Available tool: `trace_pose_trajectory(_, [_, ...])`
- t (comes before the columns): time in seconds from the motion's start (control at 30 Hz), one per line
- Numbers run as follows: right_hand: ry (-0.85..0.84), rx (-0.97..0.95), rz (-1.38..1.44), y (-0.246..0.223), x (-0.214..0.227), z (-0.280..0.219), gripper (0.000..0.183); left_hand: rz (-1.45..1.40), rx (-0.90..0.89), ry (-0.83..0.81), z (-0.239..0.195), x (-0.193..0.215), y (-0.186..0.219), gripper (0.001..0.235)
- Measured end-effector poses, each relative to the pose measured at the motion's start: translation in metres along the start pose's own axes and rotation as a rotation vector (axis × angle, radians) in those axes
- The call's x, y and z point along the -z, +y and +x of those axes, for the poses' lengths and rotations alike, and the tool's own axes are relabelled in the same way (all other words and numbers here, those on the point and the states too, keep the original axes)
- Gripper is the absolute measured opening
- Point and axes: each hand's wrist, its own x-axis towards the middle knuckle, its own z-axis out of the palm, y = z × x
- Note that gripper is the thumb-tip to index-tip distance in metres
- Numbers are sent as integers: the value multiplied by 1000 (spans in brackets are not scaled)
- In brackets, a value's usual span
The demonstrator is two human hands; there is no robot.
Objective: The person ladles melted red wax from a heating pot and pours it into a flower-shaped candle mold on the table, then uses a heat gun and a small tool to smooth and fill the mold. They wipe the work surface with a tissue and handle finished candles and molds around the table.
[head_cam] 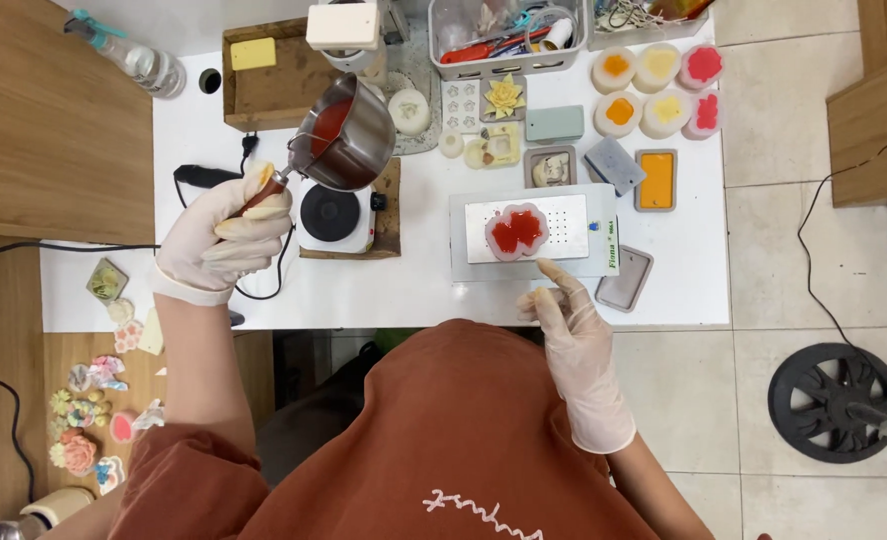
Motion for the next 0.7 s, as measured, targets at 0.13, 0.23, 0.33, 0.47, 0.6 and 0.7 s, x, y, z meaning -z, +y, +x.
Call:
trace_pose_trajectory(0.13, [-73, -66, -166, -9, -16, -5, 43, -97, -61, -56, -3, 11, -8, 48])
trace_pose_trajectory(0.23, [-147, -131, -208, -10, -27, -9, 44, -26, -124, 6, -6, 14, -15, 49])
trace_pose_trajectory(0.33, [-216, -145, -298, -16, -38, -15, 45, 0, -180, 109, -7, 16, -24, 49])
trace_pose_trajectory(0.47, [-255, -180, -420, -20, -49, -17, 44, -219, -251, 73, -2, 39, -35, 48])
trace_pose_trajectory(0.6, [-281, -178, -409, -8, -56, -18, 42, -191, -299, 127, 1, 62, -45, 48])
trace_pose_trajectory(0.7, [-276, -195, -332, 3, -64, -17, 41, -66, -363, 352, 9, 71, -56, 49])
